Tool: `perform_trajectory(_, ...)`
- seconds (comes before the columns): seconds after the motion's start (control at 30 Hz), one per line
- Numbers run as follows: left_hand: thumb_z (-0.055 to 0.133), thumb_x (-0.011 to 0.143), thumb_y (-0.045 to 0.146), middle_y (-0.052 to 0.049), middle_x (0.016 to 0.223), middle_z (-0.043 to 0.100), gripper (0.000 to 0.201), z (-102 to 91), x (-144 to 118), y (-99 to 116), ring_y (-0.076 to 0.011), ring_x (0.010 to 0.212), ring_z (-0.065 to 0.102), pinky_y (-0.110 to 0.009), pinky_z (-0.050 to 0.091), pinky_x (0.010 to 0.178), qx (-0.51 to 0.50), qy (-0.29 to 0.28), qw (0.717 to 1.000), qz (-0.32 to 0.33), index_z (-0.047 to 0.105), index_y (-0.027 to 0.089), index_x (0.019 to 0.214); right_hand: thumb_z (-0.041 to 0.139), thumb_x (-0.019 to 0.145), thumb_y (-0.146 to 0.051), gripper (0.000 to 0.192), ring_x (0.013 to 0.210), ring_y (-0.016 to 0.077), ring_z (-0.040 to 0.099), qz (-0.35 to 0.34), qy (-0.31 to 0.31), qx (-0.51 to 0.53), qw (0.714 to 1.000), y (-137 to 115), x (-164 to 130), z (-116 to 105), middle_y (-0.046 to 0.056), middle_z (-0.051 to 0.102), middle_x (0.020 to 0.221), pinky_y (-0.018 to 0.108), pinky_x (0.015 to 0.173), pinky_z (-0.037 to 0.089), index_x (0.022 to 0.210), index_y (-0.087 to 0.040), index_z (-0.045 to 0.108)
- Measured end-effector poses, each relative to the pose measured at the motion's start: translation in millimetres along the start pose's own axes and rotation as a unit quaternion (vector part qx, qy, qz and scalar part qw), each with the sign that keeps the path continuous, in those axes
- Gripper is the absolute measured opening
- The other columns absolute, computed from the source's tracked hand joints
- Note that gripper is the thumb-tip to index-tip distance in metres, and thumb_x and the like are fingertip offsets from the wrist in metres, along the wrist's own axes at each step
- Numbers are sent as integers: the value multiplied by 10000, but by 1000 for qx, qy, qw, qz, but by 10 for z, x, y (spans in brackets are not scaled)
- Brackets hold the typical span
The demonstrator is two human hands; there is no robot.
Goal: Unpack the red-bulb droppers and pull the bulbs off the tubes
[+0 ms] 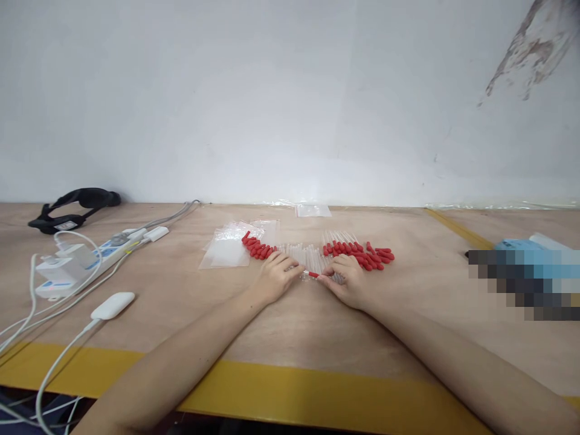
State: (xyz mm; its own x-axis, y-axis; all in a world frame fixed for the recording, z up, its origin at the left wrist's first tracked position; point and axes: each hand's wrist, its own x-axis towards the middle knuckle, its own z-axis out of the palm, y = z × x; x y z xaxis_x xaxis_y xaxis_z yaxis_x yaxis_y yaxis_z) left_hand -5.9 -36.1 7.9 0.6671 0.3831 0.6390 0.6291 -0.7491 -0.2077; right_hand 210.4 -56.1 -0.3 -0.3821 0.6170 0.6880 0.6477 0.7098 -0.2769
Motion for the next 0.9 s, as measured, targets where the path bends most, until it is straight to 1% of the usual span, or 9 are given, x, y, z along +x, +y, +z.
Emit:
perform_trajectory(0.03, 418, 875, 188, -37, 837, 632, 203, 9, -2, 5, -154, 797, 544, -323, 373, 772, -2, -10, 1000, -4, 611, 211, 930, 536, 790, -320, 184, 697, 142, 493, 1, 3, -9, 1000, -7, -4, -1, 13, 584, 678, 297, 678, 319, 667, -186, 560)
perform_trajectory(0.1, 410, 882, 193, -32, 788, 629, 201, 24, -4, 23, -139, 728, 538, -310, 367, 736, -3, -16, 1000, -4, 610, 199, 906, 550, 779, -345, 165, 747, 153, 501, 1, 14, -40, 999, -34, 1, 2, 21, 607, 747, 307, 697, 306, 730, -191, 581)
perform_trajectory(0.17, 411, 882, 186, -29, 782, 628, 194, 38, -3, 48, -137, 718, 536, -306, 362, 727, -2, -3, 1000, 10, 603, 191, 906, 564, 767, -389, 207, 803, 168, 508, -16, 26, -79, 996, -69, 11, 25, 33, 625, 820, 320, 722, 289, 837, -199, 605)
perform_trajectory(0.23, 413, 882, 181, -26, 765, 627, 184, 48, 0, 78, -134, 711, 537, -300, 363, 722, -6, 17, 999, 28, 595, 182, 911, 549, 784, -391, 218, 796, 168, 509, -52, 27, -115, 992, -96, 17, 60, 32, 638, 801, 325, 722, 271, 886, -212, 619)
perform_trajectory(0.3, 406, 883, 175, -26, 734, 619, 185, 51, 4, 107, -133, 699, 536, -297, 366, 715, -9, 30, 999, 35, 589, 172, 903, 517, 819, -342, 171, 741, 154, 501, -86, 21, -145, 985, -106, 19, 89, 19, 634, 706, 322, 699, 256, 853, -222, 633)
perform_trajectory(0.43, 382, 888, 181, -22, 658, 587, 212, 31, 10, 143, -131, 650, 519, -300, 365, 697, 0, 18, 999, 30, 586, 168, 835, 500, 835, -286, 159, 691, 142, 468, -128, 32, -182, 974, -88, 18, 83, 7, 589, 600, 315, 662, 239, 791, -216, 635)
perform_trajectory(0.57, 400, 883, 188, -20, 651, 585, 193, 15, 4, 141, -126, 641, 511, -301, 373, 717, -7, 17, 999, 32, 583, 164, 826, 492, 838, -262, 158, 683, 137, 451, -162, 38, -196, 966, -63, 18, 57, 3, 562, 581, 311, 658, 247, 782, -209, 630)
perform_trajectory(0.77, 394, 887, 209, -24, 647, 588, 211, 16, -15, 125, -127, 645, 529, -301, 381, 691, -52, 17, 998, 16, 591, 172, 821, 497, 831, -216, 126, 683, 138, 471, -187, 48, -192, 962, -26, -3, 50, 2, 546, 585, 304, 659, 257, 819, -199, 622)
perform_trajectory(0.9, 385, 888, 208, -30, 656, 603, 228, 2, -21, 135, -127, 638, 536, -304, 387, 680, -56, 21, 998, 10, 597, 170, 815, 498, 830, -201, 119, 677, 134, 475, -207, 53, -196, 957, -19, -14, 15, 0, 555, 600, 303, 654, 260, 849, -202, 615)
